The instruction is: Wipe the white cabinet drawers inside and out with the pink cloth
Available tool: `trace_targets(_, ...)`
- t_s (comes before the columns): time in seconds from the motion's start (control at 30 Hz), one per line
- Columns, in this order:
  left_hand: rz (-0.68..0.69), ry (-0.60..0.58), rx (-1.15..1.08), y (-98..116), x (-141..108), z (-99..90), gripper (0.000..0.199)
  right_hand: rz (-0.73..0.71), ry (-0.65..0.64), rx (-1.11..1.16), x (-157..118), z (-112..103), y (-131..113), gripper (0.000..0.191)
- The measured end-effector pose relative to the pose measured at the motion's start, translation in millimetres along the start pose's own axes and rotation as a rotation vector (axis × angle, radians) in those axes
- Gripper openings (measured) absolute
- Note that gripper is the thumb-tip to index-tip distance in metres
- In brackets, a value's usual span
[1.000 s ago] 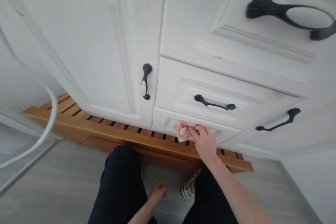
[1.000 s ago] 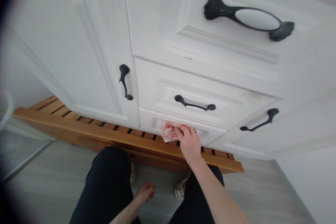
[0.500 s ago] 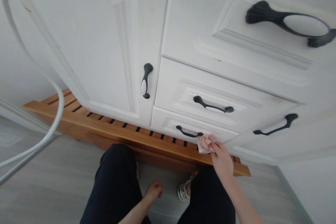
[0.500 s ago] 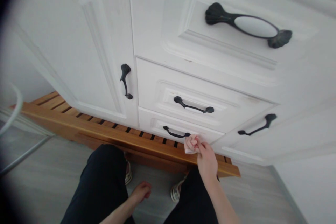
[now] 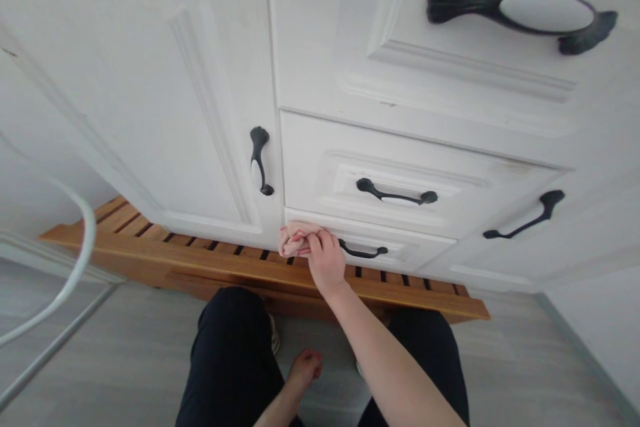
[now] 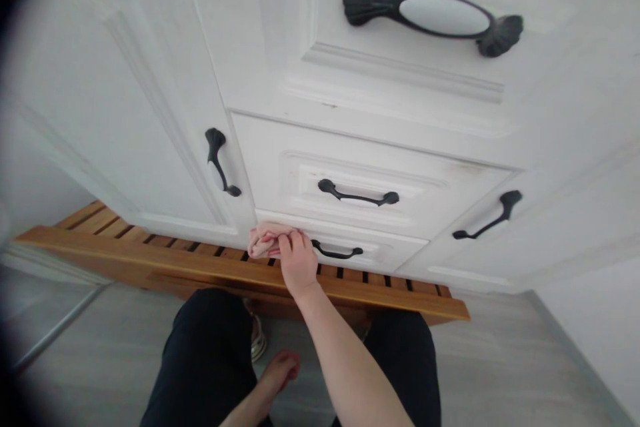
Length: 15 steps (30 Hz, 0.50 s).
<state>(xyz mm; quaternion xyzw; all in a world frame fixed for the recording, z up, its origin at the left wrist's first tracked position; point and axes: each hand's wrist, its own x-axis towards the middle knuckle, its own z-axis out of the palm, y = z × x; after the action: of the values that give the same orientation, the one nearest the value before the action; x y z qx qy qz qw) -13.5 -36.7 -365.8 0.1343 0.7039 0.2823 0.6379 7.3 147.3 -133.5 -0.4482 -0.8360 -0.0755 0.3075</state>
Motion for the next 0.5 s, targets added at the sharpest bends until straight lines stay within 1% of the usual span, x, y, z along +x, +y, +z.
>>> trace_targets(0.07,-0.011,-0.003,0.013,0,1,0.1,0.019,0.053,-0.008,-0.003,-5,11,-7,0.023)
trace_targets(0.13,-0.017,-0.016,0.024,0,1,-0.1,0.018,0.069,-0.011,0.002,-6,11,-12,0.023)
trace_targets(0.2,-0.014,-0.031,0.028,1,0,-0.6,0.017,0.037,-0.019,0.012,-2,8,-17,0.024)
trace_targets(0.27,-0.006,-0.039,0.031,2,-1,-1.3,0.017,-0.011,-0.039,0.017,4,8,-21,0.026)
trace_targets(0.37,0.000,-0.028,0.037,2,-2,-2.9,0.017,-0.130,-0.138,0.006,7,17,-22,0.028)
trace_targets(0.43,-0.003,-0.008,0.037,0,-1,-4.0,0.016,-0.222,-0.212,0.008,1,26,-18,0.024)
trace_targets(0.5,-0.012,0.015,0.034,-3,3,-4.4,0.016,-0.277,-0.250,0.020,-8,32,-10,0.018)
